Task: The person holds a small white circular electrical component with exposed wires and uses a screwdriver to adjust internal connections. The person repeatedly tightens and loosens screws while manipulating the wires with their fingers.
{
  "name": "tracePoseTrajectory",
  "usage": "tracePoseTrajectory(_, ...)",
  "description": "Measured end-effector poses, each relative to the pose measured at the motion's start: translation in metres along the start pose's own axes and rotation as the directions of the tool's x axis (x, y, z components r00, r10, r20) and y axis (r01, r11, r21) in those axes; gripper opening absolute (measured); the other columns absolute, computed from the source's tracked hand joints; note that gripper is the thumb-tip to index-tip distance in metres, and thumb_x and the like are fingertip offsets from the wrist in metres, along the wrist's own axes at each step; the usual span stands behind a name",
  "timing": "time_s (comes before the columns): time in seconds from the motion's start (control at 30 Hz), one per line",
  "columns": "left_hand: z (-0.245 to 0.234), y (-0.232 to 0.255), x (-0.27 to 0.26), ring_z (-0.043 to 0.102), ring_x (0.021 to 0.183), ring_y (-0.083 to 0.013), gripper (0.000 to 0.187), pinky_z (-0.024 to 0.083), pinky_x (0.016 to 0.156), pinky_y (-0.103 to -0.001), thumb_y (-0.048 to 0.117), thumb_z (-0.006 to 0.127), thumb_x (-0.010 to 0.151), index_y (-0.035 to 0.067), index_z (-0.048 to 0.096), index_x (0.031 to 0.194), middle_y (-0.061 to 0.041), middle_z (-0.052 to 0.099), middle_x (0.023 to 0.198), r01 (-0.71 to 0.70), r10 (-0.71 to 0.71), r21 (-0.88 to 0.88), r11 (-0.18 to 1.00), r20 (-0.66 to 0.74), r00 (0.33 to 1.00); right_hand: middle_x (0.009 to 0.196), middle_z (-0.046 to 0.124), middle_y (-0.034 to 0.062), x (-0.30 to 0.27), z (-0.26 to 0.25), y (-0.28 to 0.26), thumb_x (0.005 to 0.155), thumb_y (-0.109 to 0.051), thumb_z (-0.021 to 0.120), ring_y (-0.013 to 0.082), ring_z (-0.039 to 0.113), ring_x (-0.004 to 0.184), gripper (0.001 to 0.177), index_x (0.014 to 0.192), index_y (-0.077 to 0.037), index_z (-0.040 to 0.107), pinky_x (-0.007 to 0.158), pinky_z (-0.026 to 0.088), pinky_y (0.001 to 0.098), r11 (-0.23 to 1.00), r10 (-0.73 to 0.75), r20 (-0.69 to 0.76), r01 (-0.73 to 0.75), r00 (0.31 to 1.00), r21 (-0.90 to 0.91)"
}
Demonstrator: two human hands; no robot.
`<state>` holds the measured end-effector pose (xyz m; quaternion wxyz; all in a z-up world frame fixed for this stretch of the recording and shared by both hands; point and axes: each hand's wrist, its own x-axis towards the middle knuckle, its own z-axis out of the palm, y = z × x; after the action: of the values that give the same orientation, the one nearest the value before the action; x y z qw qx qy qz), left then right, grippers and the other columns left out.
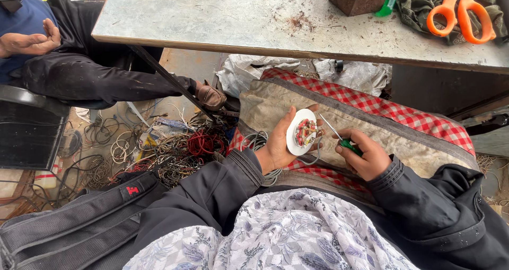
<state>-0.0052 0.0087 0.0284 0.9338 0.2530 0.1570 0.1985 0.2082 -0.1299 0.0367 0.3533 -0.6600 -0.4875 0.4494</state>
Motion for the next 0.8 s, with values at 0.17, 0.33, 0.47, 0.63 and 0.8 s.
tracePoseTrajectory(0.17, -0.0024, -0.0018, -0.0007, 0.064, 0.118, -0.0225, 0.082, 0.056, 0.1, -0.046, 0.071, 0.047, 0.1, 0.012, 0.041, 0.157, -0.01, 0.061, 0.128, -0.008, 0.008, -0.005, 1.0, 0.016, 1.0, 0.078, 0.07, 0.0028, 0.001, 0.0008, 0.0012, 0.094, -0.017, 0.065, 0.0096, 0.061, 0.057, 0.042, 0.135, -0.008, 0.059, 0.054, 0.053, 0.0288, 0.992, -0.06, -0.013, 0.058, 0.998, -0.115)
tracePoseTrajectory(0.33, -0.0039, -0.0026, 0.0007, 0.064, 0.117, -0.0256, 0.083, 0.057, 0.099, -0.046, 0.071, 0.048, 0.101, 0.01, 0.041, 0.157, -0.012, 0.06, 0.128, -0.017, 0.017, -0.021, 1.0, 0.03, 0.999, 0.092, 0.076, 0.0063, 0.0022, 0.0005, 0.0012, 0.095, -0.017, 0.065, 0.0128, 0.072, 0.079, 0.041, 0.134, -0.007, 0.06, 0.069, 0.058, 0.0306, 0.969, -0.185, -0.009, 0.181, 0.983, -0.167)
tracePoseTrajectory(0.47, -0.0058, -0.0035, 0.0006, 0.062, 0.12, -0.0257, 0.083, 0.057, 0.099, -0.045, 0.071, 0.049, 0.099, 0.012, 0.041, 0.156, -0.012, 0.058, 0.133, -0.01, 0.01, -0.025, 1.0, 0.019, 1.0, 0.099, 0.078, 0.0094, 0.0017, 0.0017, 0.0048, 0.093, -0.019, 0.068, 0.0173, 0.077, 0.089, 0.041, 0.132, -0.008, 0.062, 0.079, 0.06, 0.0325, 0.953, -0.208, -0.028, 0.196, 0.978, -0.231)
tracePoseTrajectory(0.63, -0.0053, -0.0039, -0.0001, 0.061, 0.121, -0.0249, 0.083, 0.056, 0.101, -0.046, 0.071, 0.052, 0.097, 0.014, 0.042, 0.156, -0.012, 0.057, 0.134, -0.011, 0.011, -0.002, 1.0, 0.012, 1.0, 0.102, 0.076, 0.0118, 0.0026, 0.0009, 0.0057, 0.092, -0.02, 0.071, 0.0201, 0.076, 0.09, 0.039, 0.129, -0.009, 0.065, 0.079, 0.059, 0.0345, 0.909, -0.305, -0.039, 0.278, 0.952, -0.309)
tracePoseTrajectory(0.8, -0.0045, -0.0014, 0.0007, 0.06, 0.126, -0.0237, 0.082, 0.053, 0.106, -0.045, 0.071, 0.054, 0.094, 0.016, 0.042, 0.154, -0.013, 0.057, 0.138, -0.046, 0.045, -0.023, 0.999, -0.062, 0.997, 0.1, 0.077, 0.0101, 0.0013, -0.0004, -0.0015, 0.094, -0.022, 0.068, 0.0171, 0.075, 0.086, 0.041, 0.133, -0.01, 0.064, 0.072, 0.059, 0.0328, 0.919, -0.286, -0.033, 0.265, 0.958, -0.291)
